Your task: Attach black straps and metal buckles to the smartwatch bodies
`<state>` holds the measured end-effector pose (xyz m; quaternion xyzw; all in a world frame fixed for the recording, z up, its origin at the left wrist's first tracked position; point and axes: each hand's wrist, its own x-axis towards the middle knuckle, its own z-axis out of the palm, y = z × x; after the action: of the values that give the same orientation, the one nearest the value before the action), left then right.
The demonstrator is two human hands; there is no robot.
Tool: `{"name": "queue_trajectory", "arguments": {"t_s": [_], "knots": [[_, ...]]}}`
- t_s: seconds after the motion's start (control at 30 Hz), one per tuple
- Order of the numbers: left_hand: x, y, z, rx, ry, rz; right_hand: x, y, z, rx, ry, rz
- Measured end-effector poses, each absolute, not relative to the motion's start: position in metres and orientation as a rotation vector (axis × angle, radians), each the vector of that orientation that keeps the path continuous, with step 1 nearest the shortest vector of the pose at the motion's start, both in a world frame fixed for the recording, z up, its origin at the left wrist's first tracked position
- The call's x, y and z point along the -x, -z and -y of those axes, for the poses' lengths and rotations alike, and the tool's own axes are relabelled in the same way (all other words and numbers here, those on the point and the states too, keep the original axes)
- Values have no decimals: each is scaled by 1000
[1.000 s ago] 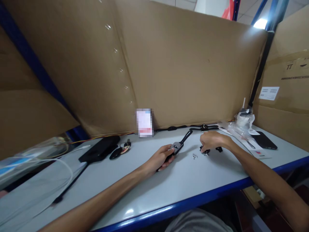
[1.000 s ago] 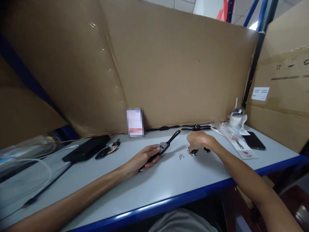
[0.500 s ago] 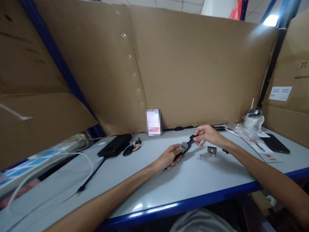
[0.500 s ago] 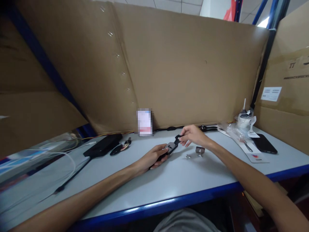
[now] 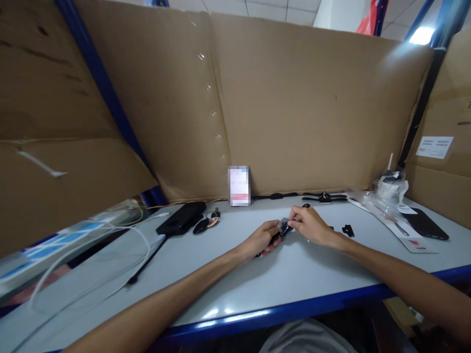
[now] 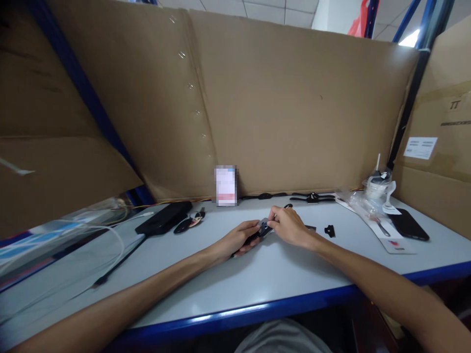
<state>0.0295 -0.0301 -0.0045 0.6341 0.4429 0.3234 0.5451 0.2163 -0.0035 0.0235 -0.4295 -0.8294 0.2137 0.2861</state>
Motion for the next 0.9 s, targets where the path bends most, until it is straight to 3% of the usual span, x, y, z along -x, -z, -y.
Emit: {"name": "queue_trajectory", "arguments": {"t_s": [0.37, 0.9], "knots": [[-33, -1, 36, -1590, -738, -1108, -212, -21, 6, 1308, -268, 2301], [-34, 0, 39, -1560, -840, -1115, -227, -18, -1, 969, -167, 2364]]}}
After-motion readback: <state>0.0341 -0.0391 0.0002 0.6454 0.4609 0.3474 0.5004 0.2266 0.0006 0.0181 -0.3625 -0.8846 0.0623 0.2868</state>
